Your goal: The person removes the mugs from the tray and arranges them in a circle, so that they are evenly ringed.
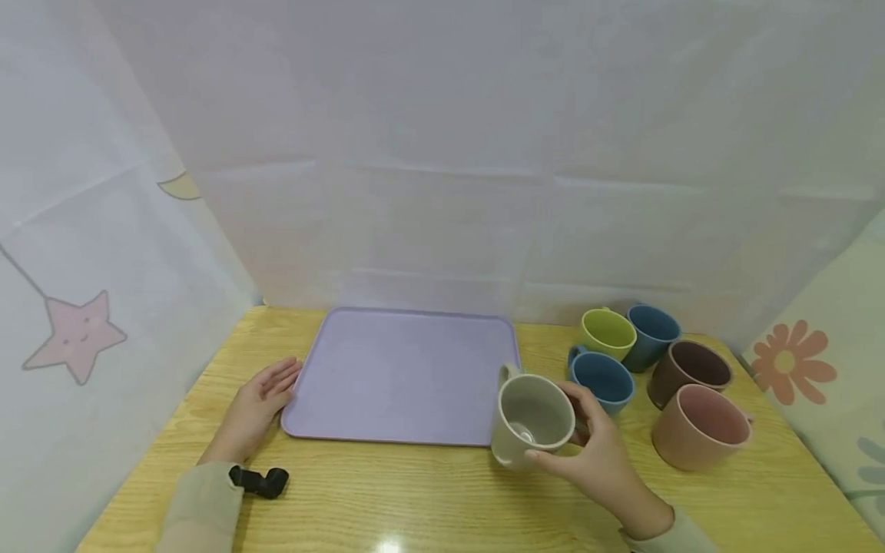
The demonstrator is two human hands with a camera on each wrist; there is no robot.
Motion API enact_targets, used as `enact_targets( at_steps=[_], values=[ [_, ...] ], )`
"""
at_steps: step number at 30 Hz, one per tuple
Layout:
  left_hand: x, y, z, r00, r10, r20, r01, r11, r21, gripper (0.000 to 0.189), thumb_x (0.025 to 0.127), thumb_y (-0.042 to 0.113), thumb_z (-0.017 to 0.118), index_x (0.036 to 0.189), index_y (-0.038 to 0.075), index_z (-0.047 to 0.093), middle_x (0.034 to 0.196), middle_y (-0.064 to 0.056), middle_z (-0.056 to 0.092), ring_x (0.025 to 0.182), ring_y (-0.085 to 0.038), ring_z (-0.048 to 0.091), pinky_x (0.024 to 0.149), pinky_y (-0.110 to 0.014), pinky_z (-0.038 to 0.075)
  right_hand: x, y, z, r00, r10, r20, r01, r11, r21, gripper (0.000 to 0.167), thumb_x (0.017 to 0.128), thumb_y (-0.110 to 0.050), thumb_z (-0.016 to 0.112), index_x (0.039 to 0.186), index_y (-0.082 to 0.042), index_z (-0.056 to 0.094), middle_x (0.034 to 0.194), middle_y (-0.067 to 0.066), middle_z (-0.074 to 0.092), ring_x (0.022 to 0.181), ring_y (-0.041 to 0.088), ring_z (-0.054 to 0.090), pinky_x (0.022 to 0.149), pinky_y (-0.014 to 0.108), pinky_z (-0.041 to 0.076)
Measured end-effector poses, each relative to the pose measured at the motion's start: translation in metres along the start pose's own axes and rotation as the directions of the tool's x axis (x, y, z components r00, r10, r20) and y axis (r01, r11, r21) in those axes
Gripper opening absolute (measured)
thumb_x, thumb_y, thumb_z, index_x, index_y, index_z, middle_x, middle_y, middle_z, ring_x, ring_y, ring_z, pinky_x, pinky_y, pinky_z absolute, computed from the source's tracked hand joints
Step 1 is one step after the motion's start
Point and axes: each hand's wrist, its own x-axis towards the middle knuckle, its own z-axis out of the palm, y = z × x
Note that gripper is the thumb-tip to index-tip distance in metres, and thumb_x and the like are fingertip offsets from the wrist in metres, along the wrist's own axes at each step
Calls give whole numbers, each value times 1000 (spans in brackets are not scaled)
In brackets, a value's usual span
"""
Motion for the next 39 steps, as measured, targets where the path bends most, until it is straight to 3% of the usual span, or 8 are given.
enact_targets(
  at_steps=[8,12,19,23,27,31,35,39],
  values=[
    [1,-1,0,1000,-14,7,14,1000,5,60,106,3,50,159,-4,23,160,-27,31,146,-23,37,101,-7,41,-40,6,-34,995,74,-61,-83,985,-152,91,63,-6,97,141,-13,50,126,-5,57,108,-2,54,71,25,57],
    [2,2,-1,1000,-6,13,6,1000,10,59,106,3,50,159,-4,22,160,-28,31,145,-21,38,101,-7,41,-57,5,-55,989,113,-94,-131,969,-210,93,63,-5,97,143,-12,49,125,-12,57,104,-3,56,72,24,58],
    [1,1,-2,1000,-8,20,8,1000,-8,60,107,4,49,159,-5,21,160,-28,28,147,-25,35,101,-8,41,-77,10,-81,962,216,-165,-252,936,-244,88,67,-4,95,142,-11,49,123,-21,55,102,-9,55,68,25,60],
    [0,0,0,1000,-1,25,2,1000,-27,61,107,5,50,159,-5,20,160,-30,27,145,-17,38,102,-9,42,-81,18,-89,935,296,-196,-338,910,-239,85,72,-8,93,143,-13,47,120,-24,54,102,-11,53,68,24,60],
    [0,-1,1,1000,7,21,-6,1000,-29,61,107,6,51,159,-5,20,159,-32,26,140,-6,42,101,-9,42,-80,26,-93,895,391,-213,-434,875,-213,82,75,-16,92,143,-13,46,119,-19,54,99,-11,52,70,22,60],
    [-1,-1,0,1000,6,15,-5,1000,-27,61,106,5,51,158,-5,21,159,-32,27,137,0,44,101,-9,42,-74,33,-96,858,462,-225,-506,834,-220,83,77,-25,92,143,-10,44,125,-2,54,97,-12,49,72,18,58],
    [-1,-2,0,1000,4,11,-4,1000,-26,60,106,4,51,158,-5,22,159,-32,27,137,-1,44,101,-9,42,-69,40,-98,831,499,-246,-551,799,-242,87,77,-32,92,145,-9,43,134,10,53,98,-11,45,73,10,51],
    [0,-3,0,1000,5,16,-5,1000,-25,61,106,5,51,159,-5,22,159,-31,27,141,-7,42,101,-9,43,-66,47,-98,818,503,-278,-566,791,-233,86,76,-31,92,145,-8,44,134,10,54,98,-10,45,73,5,45]
  ],
)
